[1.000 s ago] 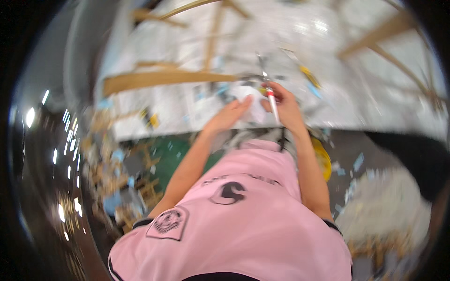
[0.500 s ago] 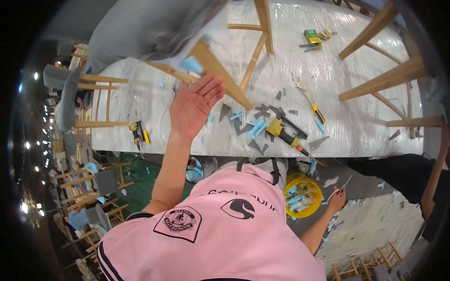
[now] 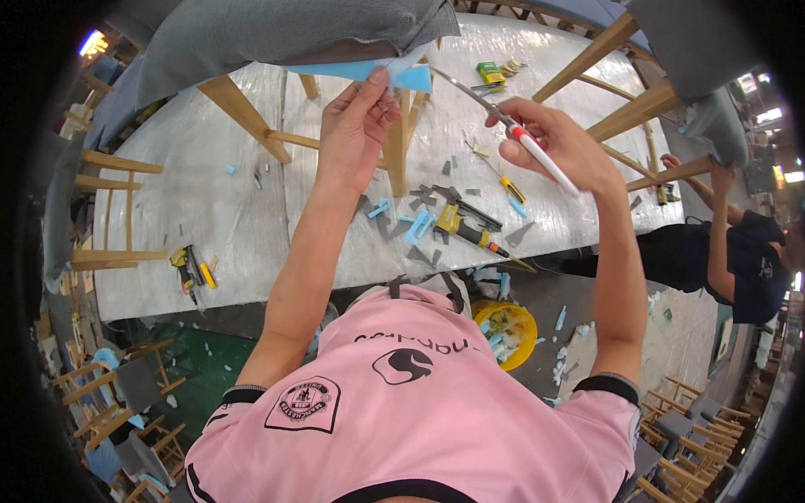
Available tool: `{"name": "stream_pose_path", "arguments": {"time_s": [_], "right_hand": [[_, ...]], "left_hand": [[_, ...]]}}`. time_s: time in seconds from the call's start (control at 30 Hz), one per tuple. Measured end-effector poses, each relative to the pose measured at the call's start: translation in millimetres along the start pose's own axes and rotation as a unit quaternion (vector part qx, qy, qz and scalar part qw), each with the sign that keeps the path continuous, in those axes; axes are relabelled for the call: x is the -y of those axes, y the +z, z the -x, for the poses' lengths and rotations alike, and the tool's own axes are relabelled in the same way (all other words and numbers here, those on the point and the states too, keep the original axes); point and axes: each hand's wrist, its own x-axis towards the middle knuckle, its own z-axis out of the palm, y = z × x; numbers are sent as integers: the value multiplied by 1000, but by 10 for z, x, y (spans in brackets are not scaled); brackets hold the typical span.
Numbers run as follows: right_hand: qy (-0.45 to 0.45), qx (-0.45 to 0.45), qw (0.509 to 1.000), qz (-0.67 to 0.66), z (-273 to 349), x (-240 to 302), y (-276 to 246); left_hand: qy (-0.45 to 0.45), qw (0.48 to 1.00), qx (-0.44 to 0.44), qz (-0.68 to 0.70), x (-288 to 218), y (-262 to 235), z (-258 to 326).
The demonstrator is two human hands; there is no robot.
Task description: The person staples gray fabric onto the underside of a wooden chair seat. They use scissors to trim excess fabric and a staple gun to secure the material, repeatedly pulling and adjusting the fabric to ensure a tight fit.
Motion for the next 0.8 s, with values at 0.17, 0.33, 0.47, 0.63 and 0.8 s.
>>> {"name": "stream_pose_path", "arguments": {"time_s": [0.17, 0.33, 0.47, 0.63, 0.8], "right_hand": [[10, 73, 990, 119, -201, 362, -324], [16, 115, 983, 139, -254, 537, -532], [45, 124, 979, 158, -304, 661, -521], [11, 100, 977, 188, -513, 731, -383], [-10, 74, 980, 187, -552, 722, -311]], "left_hand": [[29, 997, 19, -74, -29, -35, -18], [30, 997, 22, -66, -25, -35, -30], [34, 997, 34, -61, 1, -69, -63], [42, 995, 47, -74, 26, -97, -91], [47, 992, 39, -113, 15, -43, -77]]}}
